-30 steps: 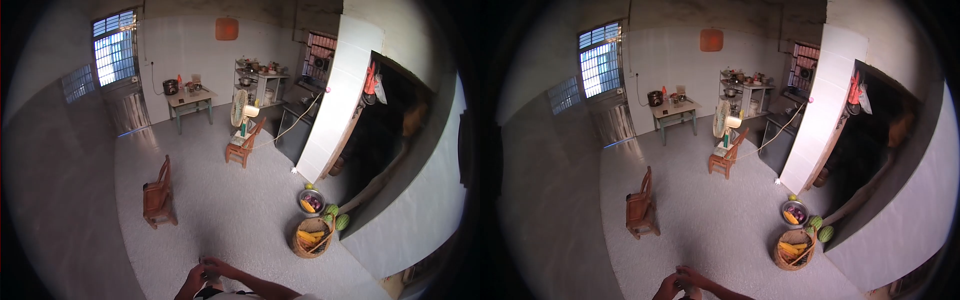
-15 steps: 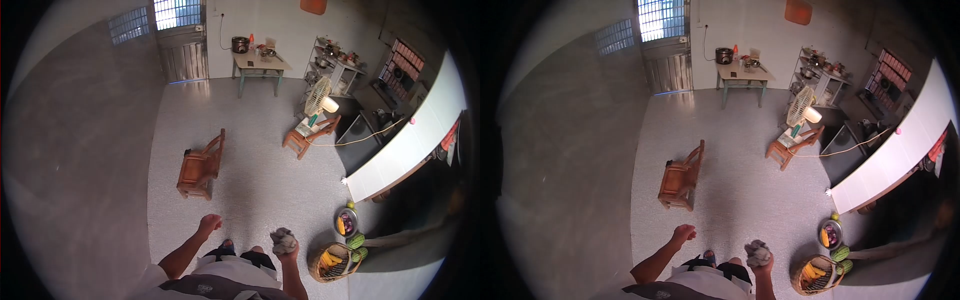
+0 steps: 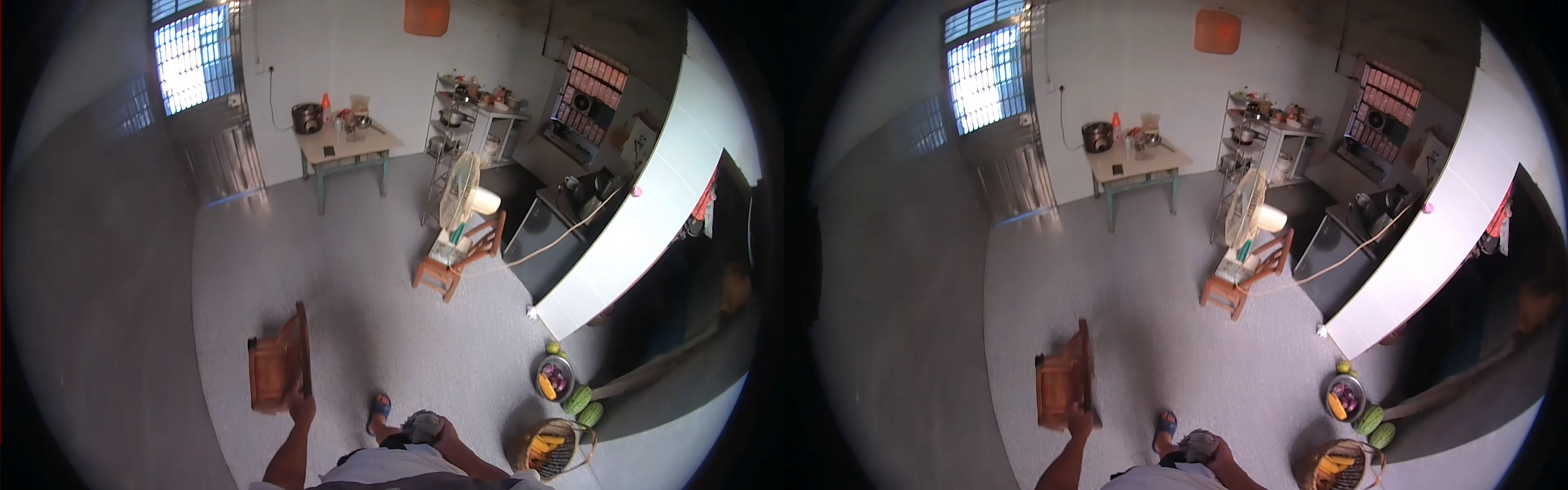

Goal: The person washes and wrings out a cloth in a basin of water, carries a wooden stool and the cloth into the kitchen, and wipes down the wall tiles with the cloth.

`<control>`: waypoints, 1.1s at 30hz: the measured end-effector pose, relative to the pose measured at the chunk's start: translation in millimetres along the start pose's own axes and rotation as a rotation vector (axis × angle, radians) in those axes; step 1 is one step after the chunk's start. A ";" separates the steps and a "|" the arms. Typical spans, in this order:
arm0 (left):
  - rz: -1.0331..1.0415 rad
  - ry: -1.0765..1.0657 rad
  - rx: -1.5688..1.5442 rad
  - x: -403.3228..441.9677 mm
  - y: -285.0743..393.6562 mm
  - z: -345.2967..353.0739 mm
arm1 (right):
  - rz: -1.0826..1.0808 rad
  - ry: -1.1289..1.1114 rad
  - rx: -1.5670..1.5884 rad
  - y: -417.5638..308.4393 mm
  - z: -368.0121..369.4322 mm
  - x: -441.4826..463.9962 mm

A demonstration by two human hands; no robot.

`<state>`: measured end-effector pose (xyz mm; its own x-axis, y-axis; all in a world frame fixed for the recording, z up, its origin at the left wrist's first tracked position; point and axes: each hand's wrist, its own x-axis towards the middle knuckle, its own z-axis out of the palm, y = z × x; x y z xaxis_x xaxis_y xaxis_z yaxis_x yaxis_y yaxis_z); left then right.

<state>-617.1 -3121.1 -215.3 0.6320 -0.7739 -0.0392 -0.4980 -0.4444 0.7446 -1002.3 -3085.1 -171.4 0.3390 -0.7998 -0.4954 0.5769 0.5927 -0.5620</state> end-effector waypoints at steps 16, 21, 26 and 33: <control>-0.159 -0.081 0.431 62.6 -93.6 75.2 | 0.363 -0.120 0.115 -102.8 50.3 193.7; -0.306 -0.206 0.302 126.8 -88.5 51.6 | 0.509 0.047 0.292 -116.1 91.2 244.3; -0.434 -0.314 0.143 211.5 -61.3 13.8 | 0.379 -0.074 0.118 -125.3 94.8 350.3; -0.573 -0.509 0.033 346.8 6.8 -85.3 | 0.281 0.221 0.129 -181.7 208.6 408.2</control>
<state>-350.6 -3354.0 -167.0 0.4491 -0.5277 -0.7209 -0.1974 -0.8456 0.4960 -813.7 -3539.1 -133.4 0.3364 -0.5597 -0.7574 0.5778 0.7577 -0.3033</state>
